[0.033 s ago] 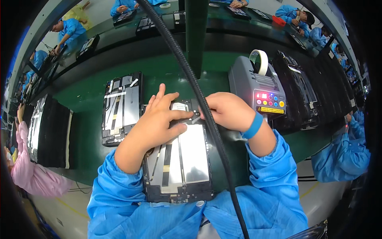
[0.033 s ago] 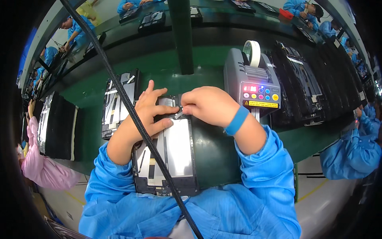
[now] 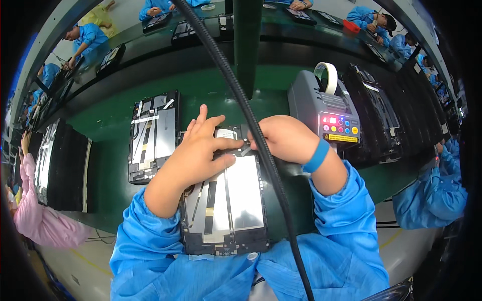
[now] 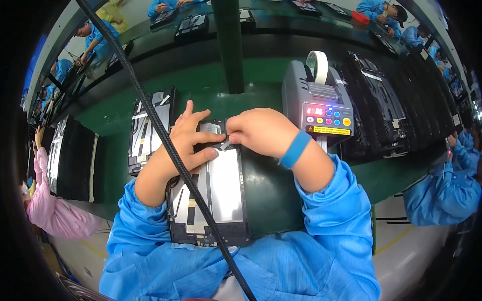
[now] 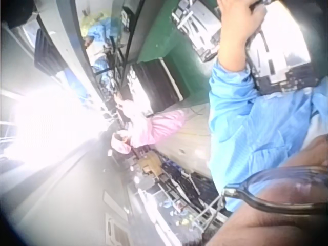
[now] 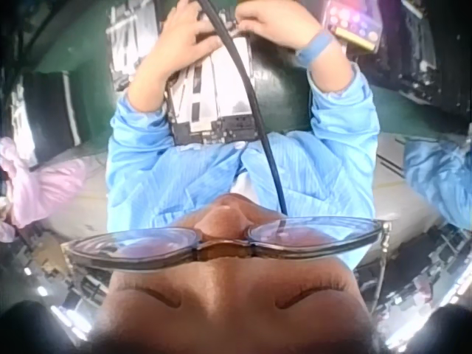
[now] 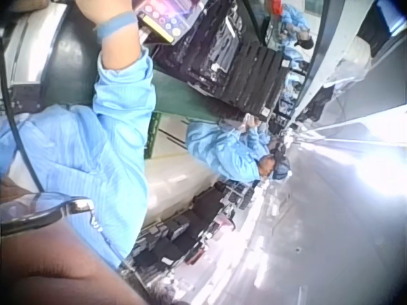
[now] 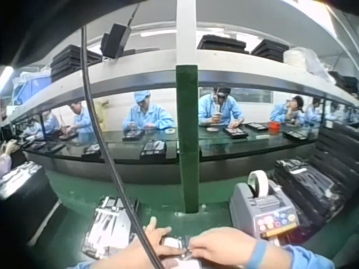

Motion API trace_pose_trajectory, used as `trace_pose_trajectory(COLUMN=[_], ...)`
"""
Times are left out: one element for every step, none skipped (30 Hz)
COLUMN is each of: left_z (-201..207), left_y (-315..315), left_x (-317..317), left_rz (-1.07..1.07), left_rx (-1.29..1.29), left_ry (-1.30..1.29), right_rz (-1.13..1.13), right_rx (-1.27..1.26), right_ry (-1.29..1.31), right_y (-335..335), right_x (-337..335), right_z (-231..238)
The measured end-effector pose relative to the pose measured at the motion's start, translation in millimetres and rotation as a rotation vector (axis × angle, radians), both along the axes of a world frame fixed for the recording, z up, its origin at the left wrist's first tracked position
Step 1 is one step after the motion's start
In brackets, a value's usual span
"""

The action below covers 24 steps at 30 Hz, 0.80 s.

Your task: The person repeatedly applies small white adhesive strips to the internal components of a rectangular electronic device on a green workbench. They handle the device, peel and place the strips, and occasionally move the device to a stack on the right side of the table.

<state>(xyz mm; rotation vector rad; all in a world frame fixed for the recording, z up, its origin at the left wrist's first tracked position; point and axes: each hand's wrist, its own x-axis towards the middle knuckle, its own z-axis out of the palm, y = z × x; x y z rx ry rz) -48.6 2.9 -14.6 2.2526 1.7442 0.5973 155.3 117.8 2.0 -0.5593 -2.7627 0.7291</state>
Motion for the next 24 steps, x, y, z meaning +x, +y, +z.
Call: trace_pose_trajectory(left_z=[2,4,7,8,11,14,15,14,10,8,6,4,2,1,1,3,2,2,0,-1,-2,-2,-3,-5], left_y=[2,3,3,4,6,7,8,11,15,18,18,19,19,21,23,25,25,25,23,23,22,23,22,23], left_x=[-1,-1,-1,-2,-3,-4,-4,-5,-7,-8,-8,-5,-2,1,3,5,7,9,11,13,14,14,14,13], left_rz=[0.008,0.016,0.025,0.033,0.027,0.02,0.014,0.013,0.011,0.013,0.039,0.065,0.085,0.105,0.125,0.148,0.153,0.159,0.164,0.183,0.203,0.207,0.212,0.2], left_rx=[-0.012,-0.052,-0.093,-0.134,-0.16,-0.185,-0.215,-0.236,-0.256,-0.275,-0.229,-0.182,-0.142,-0.155,-0.168,-0.176,-0.158,-0.14,-0.124,-0.094,-0.064,-0.052,-0.044,-0.057], left_ry=[-0.016,-0.033,-0.051,-0.071,-0.073,-0.076,-0.079,-0.1,-0.121,-0.138,-0.13,-0.122,-0.115,-0.11,-0.105,-0.101,-0.103,-0.105,-0.106,-0.101,-0.095,-0.098,-0.102,-0.116], right_rz=[0.01,0.02,0.031,0.015,-0.001,-0.017,-0.019,-0.021,-0.024,-0.026,-0.029,-0.031,-0.023,-0.015,-0.006,-0.001,0.005,0.011,0.031,0.051,0.071,0.064,0.057,0.049], right_rx=[0.009,0.018,0.027,0.01,-0.007,-0.024,-0.031,-0.037,-0.044,-0.054,-0.063,-0.072,-0.081,-0.09,-0.099,-0.099,-0.099,-0.098,-0.093,-0.087,-0.081,-0.087,-0.094,-0.1], right_ry=[-0.047,-0.094,-0.141,-0.167,-0.193,-0.219,-0.216,-0.213,-0.21,-0.219,-0.229,-0.239,-0.236,-0.233,-0.23,-0.238,-0.246,-0.254,-0.252,-0.25,-0.248,-0.27,-0.291,-0.313], right_y=[1,2,3,3,3,4,4,4,5,4,2,2,2,4,5,5,4,4,6,8,10,10,9,8], right_x=[-5,-8,-11,-14,-16,-18,-18,-18,-17,-18,-19,-20,-20,-20,-20,-20,-20,-20,-19,-19,-19,-19,-20,-21], right_z=[2,4,5,7,9,11,10,9,9,10,12,13,11,9,8,10,13,15,14,13,11,13,15,17])
